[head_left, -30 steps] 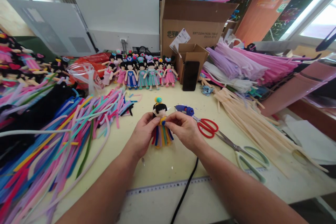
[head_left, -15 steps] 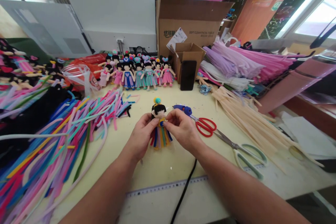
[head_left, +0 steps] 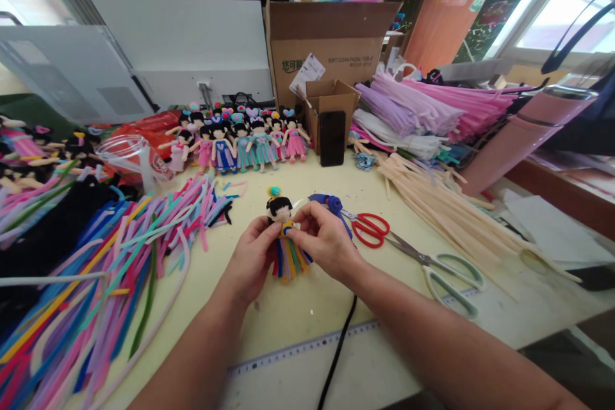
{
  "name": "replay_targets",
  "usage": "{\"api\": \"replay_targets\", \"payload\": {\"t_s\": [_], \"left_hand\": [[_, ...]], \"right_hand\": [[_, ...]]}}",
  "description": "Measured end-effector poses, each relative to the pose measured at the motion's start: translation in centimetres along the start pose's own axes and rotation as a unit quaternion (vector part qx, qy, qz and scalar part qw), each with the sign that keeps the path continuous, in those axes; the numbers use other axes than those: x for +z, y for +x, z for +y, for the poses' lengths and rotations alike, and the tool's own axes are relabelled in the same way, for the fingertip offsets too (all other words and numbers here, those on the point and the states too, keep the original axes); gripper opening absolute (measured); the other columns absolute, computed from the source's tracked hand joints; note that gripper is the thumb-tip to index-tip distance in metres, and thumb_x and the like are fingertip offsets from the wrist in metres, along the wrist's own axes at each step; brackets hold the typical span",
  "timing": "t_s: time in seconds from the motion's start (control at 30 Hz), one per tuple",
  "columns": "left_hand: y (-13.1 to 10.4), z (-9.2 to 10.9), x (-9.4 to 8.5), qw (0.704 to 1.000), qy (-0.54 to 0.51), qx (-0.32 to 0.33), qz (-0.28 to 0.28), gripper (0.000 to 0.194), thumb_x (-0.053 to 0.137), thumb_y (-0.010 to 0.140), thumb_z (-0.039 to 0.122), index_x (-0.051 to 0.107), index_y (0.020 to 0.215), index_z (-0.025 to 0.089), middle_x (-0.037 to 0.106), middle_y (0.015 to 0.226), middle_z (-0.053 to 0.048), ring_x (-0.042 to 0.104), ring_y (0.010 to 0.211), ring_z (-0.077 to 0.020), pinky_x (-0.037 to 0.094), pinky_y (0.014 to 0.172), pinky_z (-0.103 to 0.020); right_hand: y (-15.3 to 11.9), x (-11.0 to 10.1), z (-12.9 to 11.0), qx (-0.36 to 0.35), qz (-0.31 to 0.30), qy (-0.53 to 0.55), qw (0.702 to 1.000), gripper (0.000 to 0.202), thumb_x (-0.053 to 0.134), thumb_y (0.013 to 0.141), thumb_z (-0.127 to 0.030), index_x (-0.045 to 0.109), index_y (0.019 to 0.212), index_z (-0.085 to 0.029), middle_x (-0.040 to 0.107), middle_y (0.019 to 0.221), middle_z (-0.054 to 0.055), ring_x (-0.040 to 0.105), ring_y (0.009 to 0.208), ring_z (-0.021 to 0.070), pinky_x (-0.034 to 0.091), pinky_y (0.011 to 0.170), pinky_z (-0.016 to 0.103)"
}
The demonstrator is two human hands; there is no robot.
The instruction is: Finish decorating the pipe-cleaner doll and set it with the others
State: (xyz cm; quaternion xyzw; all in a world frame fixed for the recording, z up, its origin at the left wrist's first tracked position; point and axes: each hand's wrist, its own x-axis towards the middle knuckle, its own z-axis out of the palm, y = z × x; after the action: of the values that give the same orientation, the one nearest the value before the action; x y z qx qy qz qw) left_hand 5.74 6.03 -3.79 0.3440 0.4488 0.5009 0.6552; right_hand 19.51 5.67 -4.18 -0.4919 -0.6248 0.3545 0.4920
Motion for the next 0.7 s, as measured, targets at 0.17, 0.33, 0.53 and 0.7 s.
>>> {"api": "replay_targets", "payload": {"t_s": [0.17,0.33,0.53,0.7], "left_hand": [[-0.1,0.0,0.2,1.0,0.01,-0.001,-0.009,0.03,0.078,0.061,0.029,0.059,0.079,0.017,0.059,0.069,0.003,0.055,0.062,-0.0101,0.044,0.054,-0.02],[-0.3,0.0,0.3,1.0,0.013,-0.001,-0.004,0.033,0.079,0.06,0.031,0.059,0.081,0.017,0.057,0.067,0.005,0.055,0.061,-0.0099,0.044,0.054,-0.02],[0.0,-0.1,-0.1,1.0,0.001,-0.001,-0.009,0.033,0.08,0.061,0.031,0.06,0.082,0.017,0.059,0.068,0.004,0.056,0.061,-0.0102,0.044,0.053,-0.02],[0.6,0.1,-0.7,1.0,-0.028,-0.001,-0.011,0.026,0.077,0.065,0.026,0.062,0.084,0.015,0.066,0.075,0.0,0.061,0.066,-0.0122,0.048,0.06,-0.022]], "right_hand": [[0.0,0.0,0.3,-0.011,0.007,-0.027,1.0,0.014,0.065,0.074,-0.024,0.052,0.078,-0.022,0.048,0.066,-0.004,0.045,0.06,0.0118,0.035,0.054,0.024],[0.1,0.0,0.3,-0.016,0.015,-0.045,0.999,0.013,0.064,0.075,-0.022,0.052,0.078,-0.021,0.048,0.066,-0.005,0.045,0.06,0.0107,0.035,0.055,0.023],[0.4,0.0,0.5,-0.003,0.014,-0.011,1.0,0.014,0.065,0.076,-0.027,0.053,0.076,-0.02,0.048,0.063,-0.006,0.044,0.057,0.0098,0.036,0.054,0.022],[0.3,-0.8,0.0,-0.089,0.022,-0.042,0.995,0.011,0.054,0.087,-0.025,0.063,0.087,-0.018,0.059,0.075,0.001,0.053,0.068,0.0128,0.043,0.064,0.025]]}}
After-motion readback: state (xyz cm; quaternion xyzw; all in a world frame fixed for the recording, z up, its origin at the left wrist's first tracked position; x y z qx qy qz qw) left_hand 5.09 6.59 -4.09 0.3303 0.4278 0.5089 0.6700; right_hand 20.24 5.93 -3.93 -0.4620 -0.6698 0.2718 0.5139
